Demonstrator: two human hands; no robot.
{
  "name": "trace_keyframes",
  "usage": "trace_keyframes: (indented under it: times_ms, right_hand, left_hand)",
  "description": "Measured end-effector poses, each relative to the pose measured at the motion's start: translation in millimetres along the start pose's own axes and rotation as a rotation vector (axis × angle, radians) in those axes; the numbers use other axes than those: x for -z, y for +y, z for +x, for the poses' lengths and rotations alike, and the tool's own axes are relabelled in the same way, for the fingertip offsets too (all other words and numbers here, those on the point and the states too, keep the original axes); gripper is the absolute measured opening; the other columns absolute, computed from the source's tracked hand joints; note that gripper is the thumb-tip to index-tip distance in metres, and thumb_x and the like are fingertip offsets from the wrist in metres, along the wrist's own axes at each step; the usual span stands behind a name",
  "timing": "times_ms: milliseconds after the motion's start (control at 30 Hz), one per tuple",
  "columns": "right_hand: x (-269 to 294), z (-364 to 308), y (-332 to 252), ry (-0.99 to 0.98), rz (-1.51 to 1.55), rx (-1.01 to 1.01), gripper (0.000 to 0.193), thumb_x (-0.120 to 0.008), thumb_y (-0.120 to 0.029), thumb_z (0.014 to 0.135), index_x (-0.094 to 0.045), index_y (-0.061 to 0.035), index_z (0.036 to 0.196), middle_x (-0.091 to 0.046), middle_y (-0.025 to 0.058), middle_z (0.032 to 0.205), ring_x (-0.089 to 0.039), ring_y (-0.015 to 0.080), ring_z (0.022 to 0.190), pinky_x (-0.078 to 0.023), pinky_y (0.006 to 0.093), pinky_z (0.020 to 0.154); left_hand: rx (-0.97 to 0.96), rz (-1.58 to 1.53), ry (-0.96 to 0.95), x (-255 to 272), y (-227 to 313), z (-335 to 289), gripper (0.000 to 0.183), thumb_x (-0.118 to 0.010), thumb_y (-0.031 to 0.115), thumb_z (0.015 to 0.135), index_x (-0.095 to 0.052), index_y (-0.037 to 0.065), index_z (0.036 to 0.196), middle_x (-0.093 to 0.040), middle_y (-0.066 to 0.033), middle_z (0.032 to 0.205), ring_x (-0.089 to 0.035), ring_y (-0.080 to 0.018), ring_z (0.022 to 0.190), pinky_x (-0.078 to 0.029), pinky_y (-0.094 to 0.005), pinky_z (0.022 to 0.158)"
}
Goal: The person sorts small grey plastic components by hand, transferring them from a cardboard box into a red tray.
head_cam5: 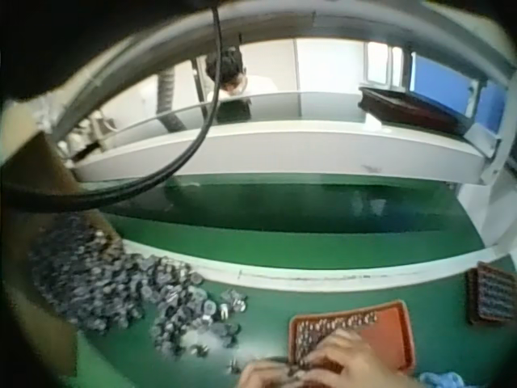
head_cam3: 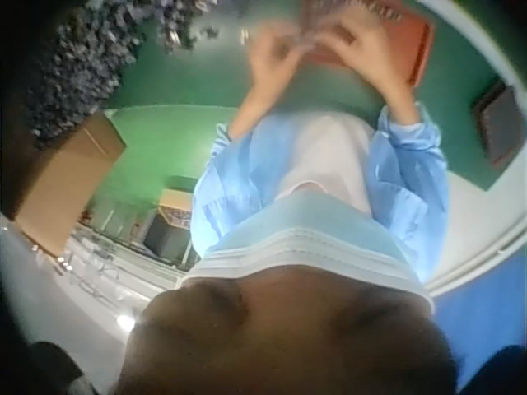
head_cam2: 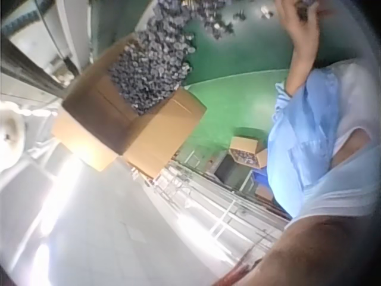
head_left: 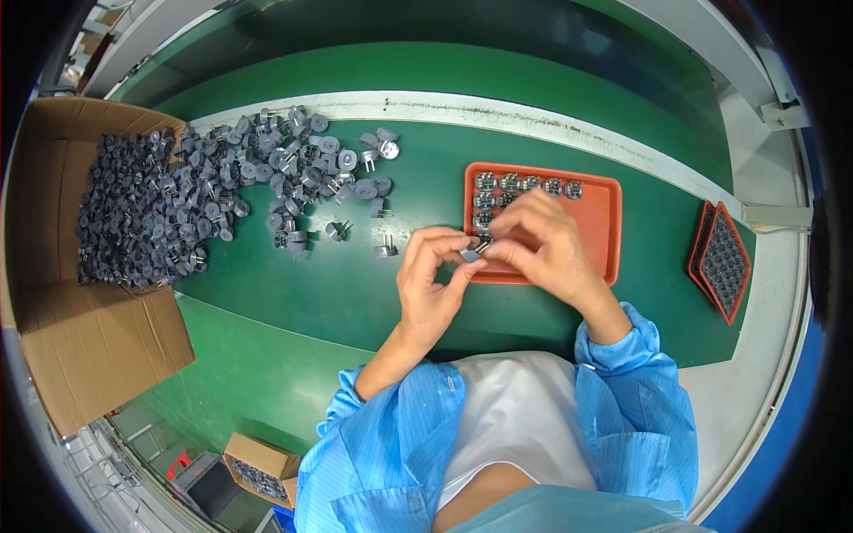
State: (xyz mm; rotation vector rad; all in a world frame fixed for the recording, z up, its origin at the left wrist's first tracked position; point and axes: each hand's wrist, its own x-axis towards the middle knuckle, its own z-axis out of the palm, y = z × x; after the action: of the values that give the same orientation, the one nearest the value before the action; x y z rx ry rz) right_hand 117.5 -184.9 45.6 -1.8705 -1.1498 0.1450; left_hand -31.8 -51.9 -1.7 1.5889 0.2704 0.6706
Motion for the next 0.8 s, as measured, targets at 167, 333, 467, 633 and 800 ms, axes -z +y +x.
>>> trace_keyframes:
  times_ms: [167,333,467,633,800]
  right_hand:
    - [-7,-13,-14,-0.101,0.397,-0.172,0.017,-0.081,-0.004,0.079,-0.073,-0.0037,0.094,-0.069,0.0060,0.086,-0.063,0.0236,0.086,-0.052,0.0370,0.075]
    - [4,-7,-10,-0.145,0.377,-0.009,0.013,-0.080,-0.001,0.078,-0.074,-0.0039,0.089,-0.068,0.0054,0.084,-0.063,0.0223,0.085,-0.052,0.0361,0.074]
    - [18,-2,1,-0.052,0.021,0.000,0.010,-0.081,-0.004,0.076,-0.073,-0.0043,0.083,-0.068,0.0071,0.086,-0.062,0.0263,0.085,-0.050,0.0387,0.075]
    - [21,-10,17,-0.087,-0.331,-0.047,0.010,-0.080,-0.006,0.074,-0.073,-0.0051,0.080,-0.061,0.0059,0.090,-0.056,0.0272,0.094,-0.045,0.0419,0.084]
    - [8,-7,20,-0.055,-0.395,0.002,0.009,-0.080,-0.007,0.074,-0.074,-0.0056,0.080,-0.061,0.0051,0.091,-0.056,0.0261,0.096,-0.043,0.0405,0.081]
  left_hand:
    - [-0.110,0.122,-0.076,3,3,-1,0.035,-0.072,-0.007,0.090,-0.064,-0.001,0.124,-0.066,-0.0101,0.111,-0.066,-0.0123,0.087,-0.055,-0.0275,0.071]
    - [0.450,-0.537,-0.376,16,-3,-10,0.044,-0.064,0.009,0.101,-0.055,0.000,0.143,-0.071,-0.0115,0.111,-0.066,-0.0143,0.088,-0.054,-0.0292,0.079]
    - [-0.060,0.269,-0.117,15,16,13,0.050,-0.073,0.012,0.094,-0.057,0.000,0.140,-0.067,-0.0167,0.118,-0.066,-0.0300,0.102,-0.054,-0.0365,0.087]
    - [-0.302,1.054,0.004,43,25,75,0.066,-0.080,0.012,0.082,-0.054,0.006,0.143,-0.049,-0.0206,0.144,-0.045,-0.0439,0.135,-0.035,-0.0558,0.111]
    - [-0.207,1.666,-0.025,58,-10,110,0.060,-0.075,0.040,0.089,-0.055,0.020,0.142,-0.052,-0.0166,0.143,-0.044,-0.0470,0.133,-0.041,-0.0676,0.096]
